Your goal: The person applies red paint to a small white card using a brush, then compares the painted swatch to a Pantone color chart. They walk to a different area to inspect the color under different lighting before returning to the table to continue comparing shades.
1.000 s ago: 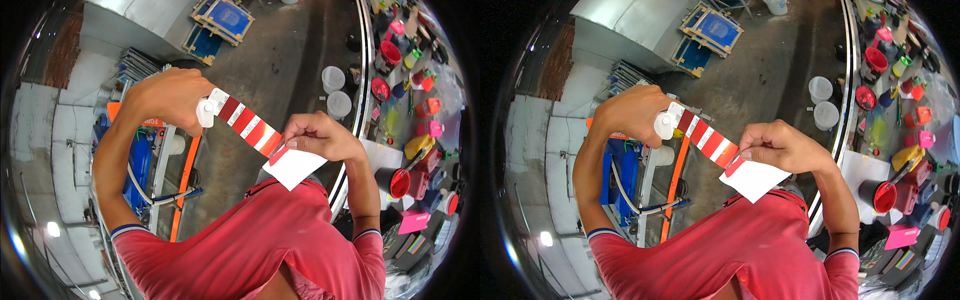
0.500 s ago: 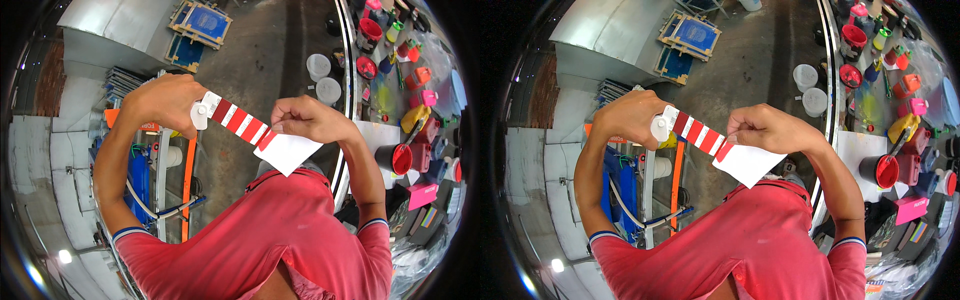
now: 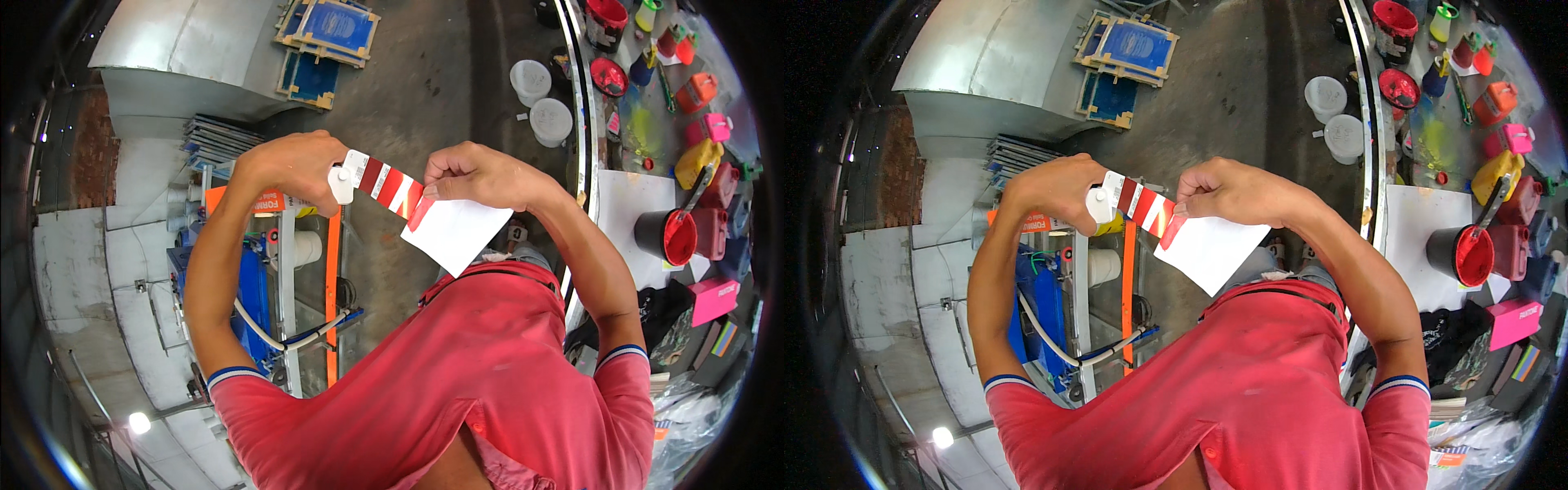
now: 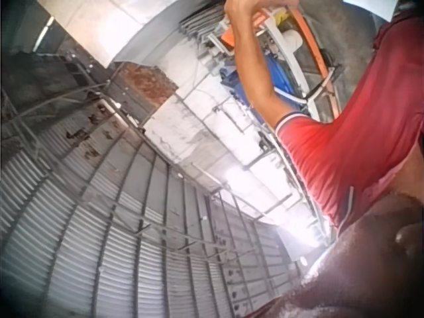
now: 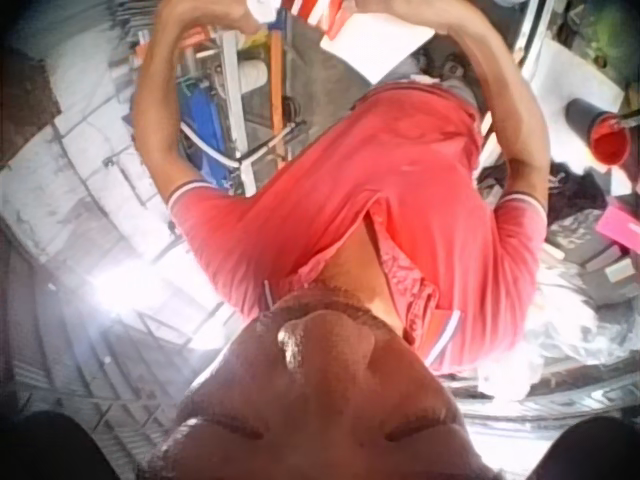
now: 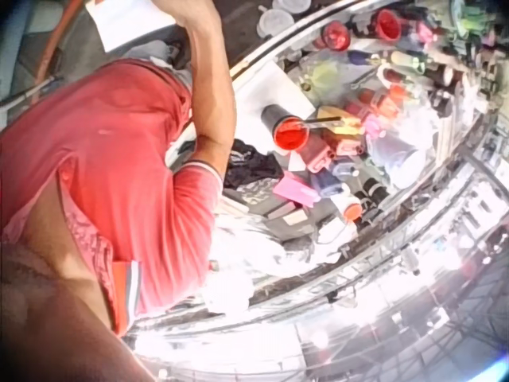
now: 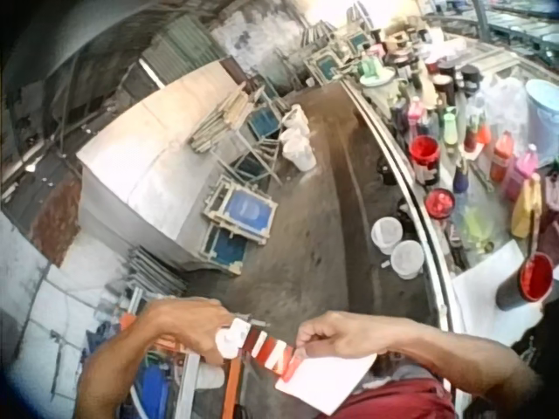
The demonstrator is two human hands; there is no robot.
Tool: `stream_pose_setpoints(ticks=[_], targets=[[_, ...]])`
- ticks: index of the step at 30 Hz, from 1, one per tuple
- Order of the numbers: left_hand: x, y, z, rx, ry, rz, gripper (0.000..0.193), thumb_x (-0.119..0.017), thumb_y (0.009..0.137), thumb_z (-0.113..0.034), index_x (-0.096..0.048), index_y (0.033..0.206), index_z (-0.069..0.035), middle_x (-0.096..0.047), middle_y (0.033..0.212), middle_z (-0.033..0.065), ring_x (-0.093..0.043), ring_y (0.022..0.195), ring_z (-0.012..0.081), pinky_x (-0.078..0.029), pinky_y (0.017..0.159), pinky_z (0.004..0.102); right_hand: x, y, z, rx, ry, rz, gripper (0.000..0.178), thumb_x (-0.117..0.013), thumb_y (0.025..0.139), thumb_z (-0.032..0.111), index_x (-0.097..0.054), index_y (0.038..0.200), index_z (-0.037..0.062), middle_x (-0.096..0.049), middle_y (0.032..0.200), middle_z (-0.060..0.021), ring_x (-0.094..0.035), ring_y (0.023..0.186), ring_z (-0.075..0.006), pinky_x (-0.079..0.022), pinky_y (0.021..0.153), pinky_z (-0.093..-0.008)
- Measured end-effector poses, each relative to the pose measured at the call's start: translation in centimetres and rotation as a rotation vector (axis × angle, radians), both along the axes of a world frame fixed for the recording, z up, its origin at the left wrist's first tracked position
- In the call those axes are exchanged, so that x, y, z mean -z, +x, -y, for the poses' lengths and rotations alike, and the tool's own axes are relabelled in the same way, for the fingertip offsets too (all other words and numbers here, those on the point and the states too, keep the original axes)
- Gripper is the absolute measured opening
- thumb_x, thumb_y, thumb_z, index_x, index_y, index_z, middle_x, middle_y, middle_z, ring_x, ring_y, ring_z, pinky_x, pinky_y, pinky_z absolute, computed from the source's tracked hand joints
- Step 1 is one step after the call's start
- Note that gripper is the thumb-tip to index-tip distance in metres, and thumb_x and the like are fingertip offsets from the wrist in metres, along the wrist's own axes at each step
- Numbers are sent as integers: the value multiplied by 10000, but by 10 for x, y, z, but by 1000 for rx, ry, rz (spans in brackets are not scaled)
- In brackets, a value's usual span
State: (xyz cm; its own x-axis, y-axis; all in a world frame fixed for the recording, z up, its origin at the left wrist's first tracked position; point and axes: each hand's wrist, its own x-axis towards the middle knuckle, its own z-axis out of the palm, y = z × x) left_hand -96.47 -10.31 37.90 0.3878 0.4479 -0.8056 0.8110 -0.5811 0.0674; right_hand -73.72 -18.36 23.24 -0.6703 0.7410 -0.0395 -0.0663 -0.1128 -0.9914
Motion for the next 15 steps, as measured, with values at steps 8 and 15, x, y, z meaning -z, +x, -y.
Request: stream_pose_setpoints(ticks=[8,15], targets=[[42,-14,-2,1,33,11,322,-746,522,-192,-683,791,-27,-678,706,157,-667,648,324,-517,590,392,14,-2,-3,35,-28,112,224,-656,886,212,-674,893,-12,-631,741,-80,-563,695,-156,-452,626,-335],[35,-15,3,20,116,58,324,-754,530,-216,-670,791,-42,-680,711,157,-667,668,344,-527,617,404,11,-3,-11,79,174,206,218,-640,878,190,-664,884,-27,-654,751,-166,-620,703,-248,-476,651,-380]])
